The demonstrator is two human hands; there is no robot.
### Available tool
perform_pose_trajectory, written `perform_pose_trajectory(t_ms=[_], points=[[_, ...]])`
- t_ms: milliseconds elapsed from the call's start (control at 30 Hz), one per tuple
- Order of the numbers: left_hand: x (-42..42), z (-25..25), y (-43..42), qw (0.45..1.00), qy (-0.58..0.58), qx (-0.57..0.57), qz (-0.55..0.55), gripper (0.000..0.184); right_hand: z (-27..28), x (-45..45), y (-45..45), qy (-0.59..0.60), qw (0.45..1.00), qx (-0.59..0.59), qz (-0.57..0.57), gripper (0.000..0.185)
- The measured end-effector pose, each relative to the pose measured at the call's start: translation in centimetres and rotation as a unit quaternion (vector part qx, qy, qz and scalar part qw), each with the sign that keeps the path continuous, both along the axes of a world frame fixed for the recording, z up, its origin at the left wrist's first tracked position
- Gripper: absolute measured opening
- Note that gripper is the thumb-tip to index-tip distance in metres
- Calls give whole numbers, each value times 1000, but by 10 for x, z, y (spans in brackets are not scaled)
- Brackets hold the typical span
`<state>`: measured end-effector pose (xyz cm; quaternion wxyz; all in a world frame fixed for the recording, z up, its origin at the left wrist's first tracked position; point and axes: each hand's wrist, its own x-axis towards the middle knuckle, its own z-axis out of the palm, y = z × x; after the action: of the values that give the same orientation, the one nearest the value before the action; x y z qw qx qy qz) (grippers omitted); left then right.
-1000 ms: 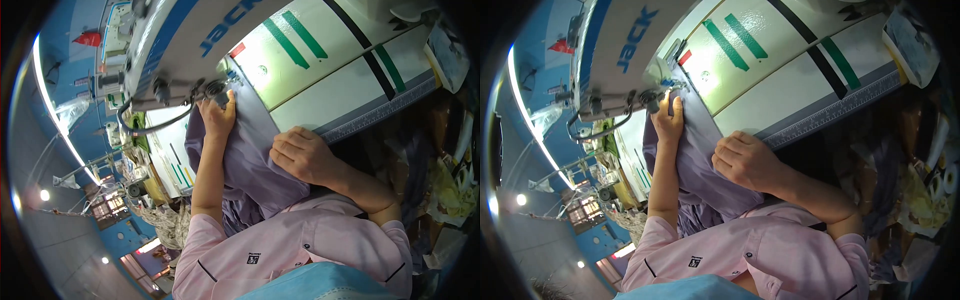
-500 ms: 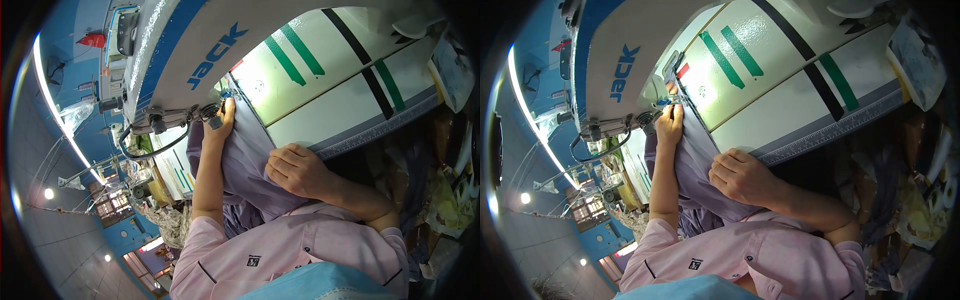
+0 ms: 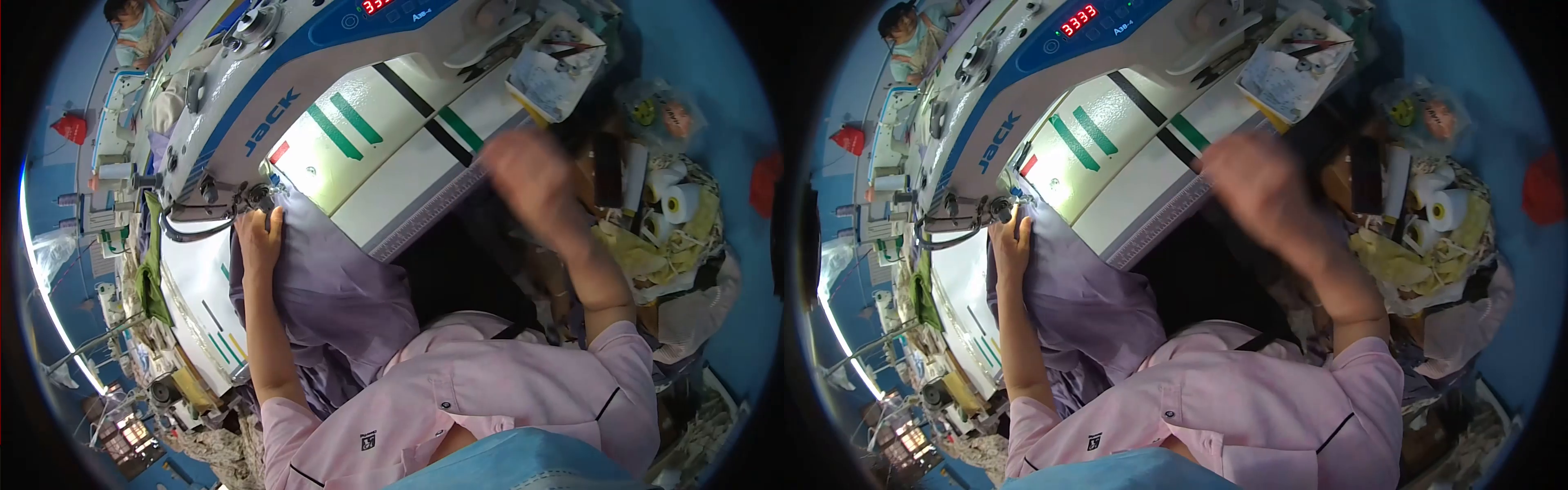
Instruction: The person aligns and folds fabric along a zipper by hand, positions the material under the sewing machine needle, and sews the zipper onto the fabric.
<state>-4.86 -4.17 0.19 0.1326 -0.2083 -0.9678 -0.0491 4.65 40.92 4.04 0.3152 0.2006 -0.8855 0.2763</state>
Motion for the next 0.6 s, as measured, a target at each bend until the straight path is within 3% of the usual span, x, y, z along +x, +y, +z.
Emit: perform_pose_trajectory(t_ms=[33, 100, 200, 300, 600], points=[[5, 5, 0, 999, -37, 0, 11, 24, 4, -8, 27, -41, 993, 1, -114, 15], [14, 17, 9, 1000, 1, -3, -20, 25, 1, -31, 84, -61, 975, 30, -209, 12], [34, 26, 16, 999, 38, 5, -28, 30, 4, -46, 107, -221, 958, 35, -177, 17], [61, 41, 32, 997, 37, 54, -30, 33, -3, -49, 102, -182, 961, 148, -145, 27], [118, 50, 75, 991, 13, 113, -68, 31, -7, -59, 97, -255, 928, 167, -215, 19]])
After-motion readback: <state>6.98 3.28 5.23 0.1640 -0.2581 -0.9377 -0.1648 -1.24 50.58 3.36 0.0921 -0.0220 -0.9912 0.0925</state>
